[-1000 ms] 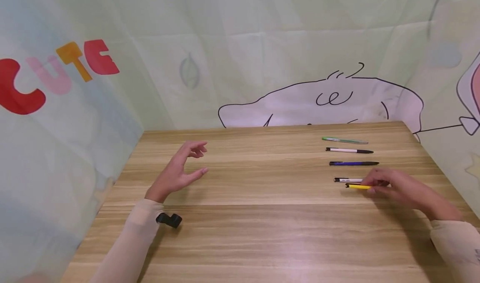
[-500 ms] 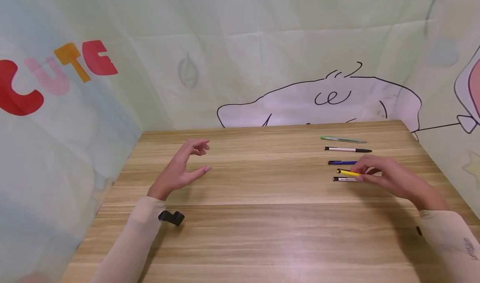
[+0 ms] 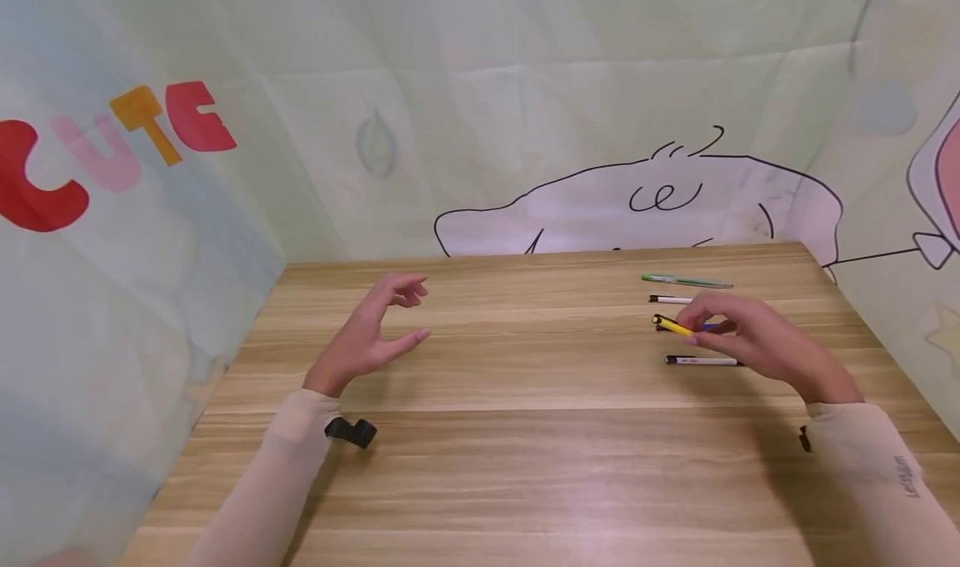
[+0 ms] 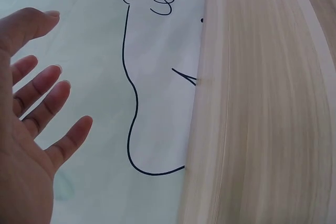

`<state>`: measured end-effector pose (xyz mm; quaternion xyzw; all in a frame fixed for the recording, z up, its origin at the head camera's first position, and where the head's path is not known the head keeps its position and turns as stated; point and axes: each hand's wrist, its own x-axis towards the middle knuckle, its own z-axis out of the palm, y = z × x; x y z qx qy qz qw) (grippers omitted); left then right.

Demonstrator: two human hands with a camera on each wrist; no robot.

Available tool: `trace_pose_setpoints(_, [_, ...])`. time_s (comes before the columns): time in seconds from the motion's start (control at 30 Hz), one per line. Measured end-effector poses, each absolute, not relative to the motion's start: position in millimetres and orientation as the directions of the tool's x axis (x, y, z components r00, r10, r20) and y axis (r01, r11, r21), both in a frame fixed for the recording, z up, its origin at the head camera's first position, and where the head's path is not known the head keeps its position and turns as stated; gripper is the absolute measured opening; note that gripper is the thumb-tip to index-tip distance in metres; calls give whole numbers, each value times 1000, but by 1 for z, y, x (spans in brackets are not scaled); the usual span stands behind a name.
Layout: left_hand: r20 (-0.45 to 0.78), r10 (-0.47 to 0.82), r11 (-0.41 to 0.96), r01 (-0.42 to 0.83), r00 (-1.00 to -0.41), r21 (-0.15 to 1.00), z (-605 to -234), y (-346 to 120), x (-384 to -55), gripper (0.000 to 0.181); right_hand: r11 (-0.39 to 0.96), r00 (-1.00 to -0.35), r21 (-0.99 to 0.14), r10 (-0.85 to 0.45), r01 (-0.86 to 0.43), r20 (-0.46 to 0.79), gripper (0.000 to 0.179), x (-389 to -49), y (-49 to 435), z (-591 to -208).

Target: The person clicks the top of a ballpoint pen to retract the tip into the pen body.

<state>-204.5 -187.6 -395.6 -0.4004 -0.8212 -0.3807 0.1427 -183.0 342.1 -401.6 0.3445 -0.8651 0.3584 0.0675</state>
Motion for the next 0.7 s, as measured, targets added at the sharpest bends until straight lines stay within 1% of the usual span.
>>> trace_pose_setpoints(0.1, [546,550,379,772,-632,511,-395,-185,-207,72,487,-764,-606,-533,-629,364,43,-185,335,-399])
trace_pose_setpoints(0.3, [557,546,368,777,-625,511,-394,-182,-208,71,503,-823,-668,-469,-548,321,31,-186,326,-393])
trace_pose_setpoints(0.37, [557,545,367,775,-627,514,-394,-181,-207,71,507,-834,-678,-454,-532,315,29,-187,323,-392])
trace_pose_setpoints(0.6, [562,538,366,775,-628,515,-393,-178,-208,74,505,-843,-687,-428,-523,327,30,-190,314,-388])
trace_pose_setpoints(0.7, [566,536,358,776,-626,519,-392,-176,-208,74,499,-850,-700,-415,-512,325,26,-190,309,-387])
